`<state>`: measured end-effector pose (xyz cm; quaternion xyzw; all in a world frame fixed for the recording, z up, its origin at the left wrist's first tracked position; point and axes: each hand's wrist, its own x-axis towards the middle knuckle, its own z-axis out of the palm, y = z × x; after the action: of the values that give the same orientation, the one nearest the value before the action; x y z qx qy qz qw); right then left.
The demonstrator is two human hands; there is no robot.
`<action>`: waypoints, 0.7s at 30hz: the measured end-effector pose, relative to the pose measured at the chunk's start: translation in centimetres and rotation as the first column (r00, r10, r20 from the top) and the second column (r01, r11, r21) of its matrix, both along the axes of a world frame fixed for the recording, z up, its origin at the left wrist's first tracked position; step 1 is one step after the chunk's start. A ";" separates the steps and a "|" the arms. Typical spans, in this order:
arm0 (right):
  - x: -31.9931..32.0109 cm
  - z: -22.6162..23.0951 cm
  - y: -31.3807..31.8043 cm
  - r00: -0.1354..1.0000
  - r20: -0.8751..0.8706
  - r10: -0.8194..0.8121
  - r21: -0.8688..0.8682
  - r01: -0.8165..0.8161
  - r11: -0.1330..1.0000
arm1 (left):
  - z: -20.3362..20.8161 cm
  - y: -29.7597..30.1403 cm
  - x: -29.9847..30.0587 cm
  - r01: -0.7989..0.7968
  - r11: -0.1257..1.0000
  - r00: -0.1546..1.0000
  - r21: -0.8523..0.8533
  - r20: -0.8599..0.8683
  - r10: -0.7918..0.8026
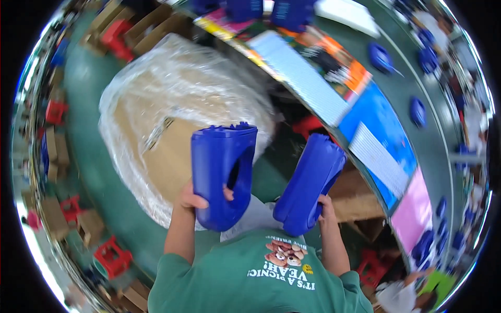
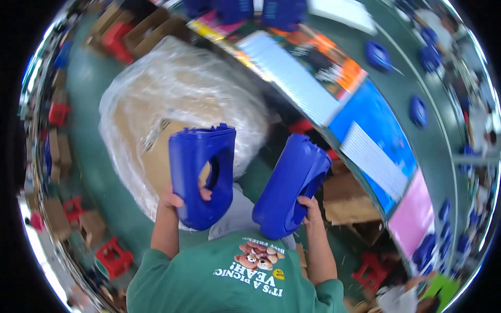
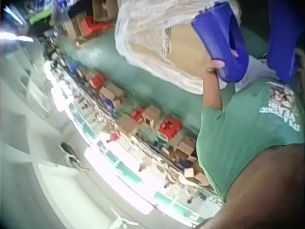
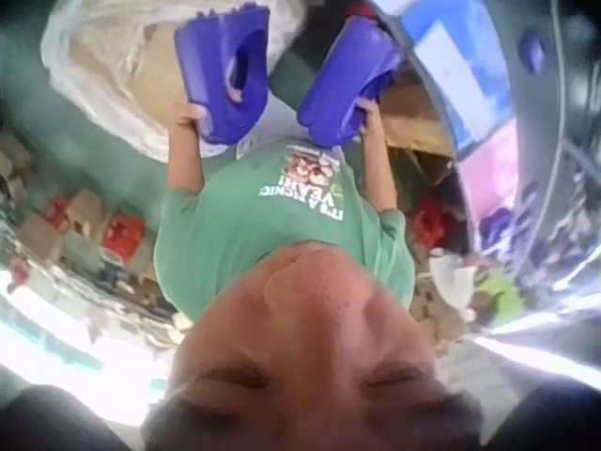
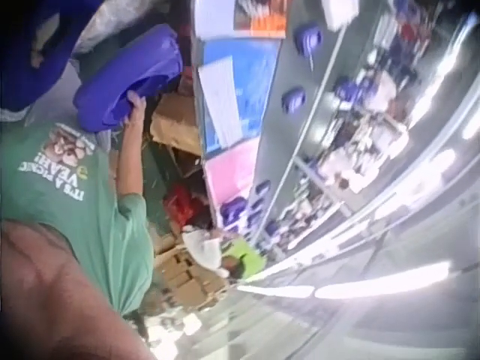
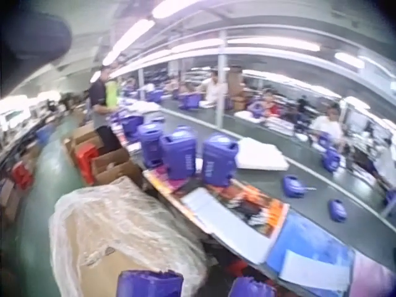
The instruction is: The person assembles blue plastic housing components by hand on an electronics production line.
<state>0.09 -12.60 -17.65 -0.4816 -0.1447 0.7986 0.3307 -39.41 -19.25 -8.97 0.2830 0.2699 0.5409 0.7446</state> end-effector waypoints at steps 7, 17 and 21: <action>15.2 4.5 -5.9 0.859 -0.320 -0.400 0.249 0.484 0.839 | 5.6 11.7 18.8 0.447 0.892 0.409 0.058 -0.901 -0.147; 22.8 4.6 -11.1 0.495 -0.261 -0.829 0.210 0.867 0.452 | 4.9 30.1 37.5 0.607 0.790 -0.389 -0.091 -0.900 0.195; 24.5 4.4 -11.1 0.360 -0.209 -0.909 0.171 0.929 0.329 | 2.5 38.2 41.3 0.765 0.642 -0.385 -0.055 -0.838 0.386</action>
<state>24.55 -23.68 -13.26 -0.4004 0.0617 0.4627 0.7885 1.94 18.95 -6.50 0.8809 0.4533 -0.0678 0.1180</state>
